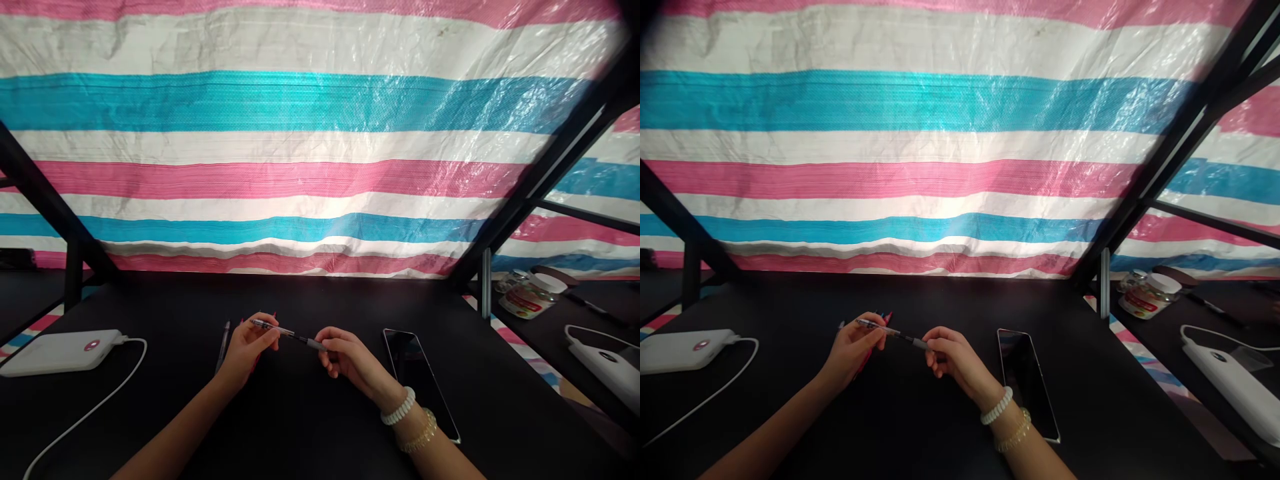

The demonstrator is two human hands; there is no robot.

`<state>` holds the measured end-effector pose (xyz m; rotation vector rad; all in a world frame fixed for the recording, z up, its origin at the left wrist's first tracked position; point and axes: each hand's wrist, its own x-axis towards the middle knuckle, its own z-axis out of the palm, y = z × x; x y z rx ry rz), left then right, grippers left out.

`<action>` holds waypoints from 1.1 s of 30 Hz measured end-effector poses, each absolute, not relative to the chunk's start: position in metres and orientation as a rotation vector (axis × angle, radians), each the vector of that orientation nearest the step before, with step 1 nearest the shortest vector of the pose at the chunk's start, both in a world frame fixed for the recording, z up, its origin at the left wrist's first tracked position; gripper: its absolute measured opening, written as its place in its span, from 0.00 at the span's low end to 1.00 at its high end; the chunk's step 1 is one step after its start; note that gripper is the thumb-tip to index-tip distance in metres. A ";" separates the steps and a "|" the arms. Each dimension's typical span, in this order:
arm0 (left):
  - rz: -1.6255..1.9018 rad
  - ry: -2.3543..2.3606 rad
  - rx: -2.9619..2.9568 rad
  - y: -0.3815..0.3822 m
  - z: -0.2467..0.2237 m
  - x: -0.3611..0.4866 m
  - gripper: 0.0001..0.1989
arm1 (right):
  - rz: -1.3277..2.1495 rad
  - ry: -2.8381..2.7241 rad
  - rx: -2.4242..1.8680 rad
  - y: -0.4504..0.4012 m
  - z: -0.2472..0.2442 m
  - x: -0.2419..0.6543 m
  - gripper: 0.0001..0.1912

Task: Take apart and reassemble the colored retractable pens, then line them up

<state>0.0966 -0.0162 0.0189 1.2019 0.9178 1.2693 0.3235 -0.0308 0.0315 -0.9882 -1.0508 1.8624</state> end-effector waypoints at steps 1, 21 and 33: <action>1.276 0.915 1.181 -0.016 0.019 0.097 0.09 | 1.871 -1.057 -0.984 -0.031 0.032 0.323 0.11; 1.326 0.805 0.812 -0.010 0.019 0.095 0.12 | 1.849 -0.955 -1.011 -0.027 0.025 0.326 0.10; 1.294 0.788 0.823 -0.012 0.021 0.094 0.10 | 1.886 -0.728 -0.802 -0.020 0.021 0.330 0.10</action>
